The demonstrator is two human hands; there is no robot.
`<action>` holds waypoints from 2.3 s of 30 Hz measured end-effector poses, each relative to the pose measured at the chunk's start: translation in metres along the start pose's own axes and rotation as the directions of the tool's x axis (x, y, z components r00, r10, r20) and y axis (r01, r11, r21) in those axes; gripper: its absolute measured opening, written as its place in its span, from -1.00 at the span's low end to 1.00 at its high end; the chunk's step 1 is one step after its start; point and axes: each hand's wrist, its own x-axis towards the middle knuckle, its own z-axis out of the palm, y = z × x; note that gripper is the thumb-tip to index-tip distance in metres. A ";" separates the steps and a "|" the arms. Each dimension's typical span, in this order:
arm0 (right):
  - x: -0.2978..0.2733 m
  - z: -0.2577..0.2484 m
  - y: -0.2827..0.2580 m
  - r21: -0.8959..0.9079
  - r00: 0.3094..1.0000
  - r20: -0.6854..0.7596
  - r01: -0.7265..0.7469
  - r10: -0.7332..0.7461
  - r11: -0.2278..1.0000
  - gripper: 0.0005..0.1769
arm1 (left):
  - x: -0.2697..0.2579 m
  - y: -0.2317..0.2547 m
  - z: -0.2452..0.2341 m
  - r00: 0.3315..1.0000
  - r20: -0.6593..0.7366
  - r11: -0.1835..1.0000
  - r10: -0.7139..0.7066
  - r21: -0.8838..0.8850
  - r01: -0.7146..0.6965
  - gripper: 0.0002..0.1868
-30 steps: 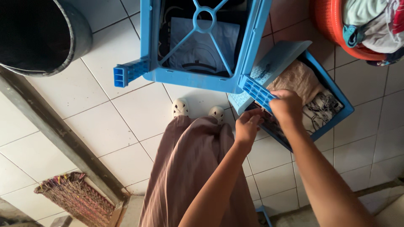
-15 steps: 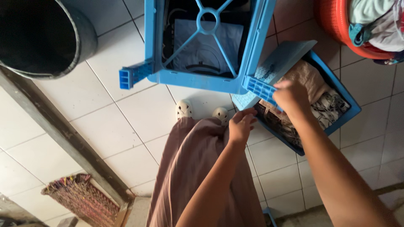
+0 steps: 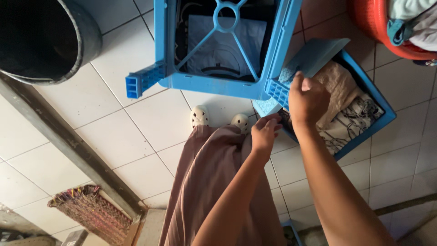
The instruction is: The person assembles a blue plastic crate by attaching legs and a lid, then places it on top of another crate containing clothes. They subsequently pick up a detached blue plastic leg and wipe it with a cloth.
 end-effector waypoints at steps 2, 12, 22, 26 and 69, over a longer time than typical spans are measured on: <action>0.000 0.003 0.003 0.014 0.997 0.024 -0.071 0.071 0.997 -0.50 | 0.006 -0.003 0.006 0.997 -0.048 0.997 -0.060 -0.060 0.057 -0.67; -0.017 0.014 0.039 -0.096 0.998 -0.022 0.063 -0.065 0.993 -0.61 | 0.022 -0.022 0.051 0.989 -0.141 0.979 -0.051 -0.205 0.021 -0.67; -0.013 0.016 0.021 -0.085 0.998 0.006 -0.065 0.066 0.994 -0.61 | 0.034 -0.025 0.052 0.955 -0.192 0.930 -0.225 -0.335 0.151 -0.67; -0.010 0.023 0.026 -0.122 0.998 0.027 -0.051 0.054 0.991 -0.64 | 0.038 -0.030 0.043 0.964 -0.171 0.951 -0.202 -0.271 0.152 -0.64; 0.108 -0.171 -0.445 0.812 0.672 0.510 -0.170 -0.537 0.558 -0.69 | -0.244 0.516 -0.128 0.840 0.233 0.701 0.490 -0.678 -0.221 -0.47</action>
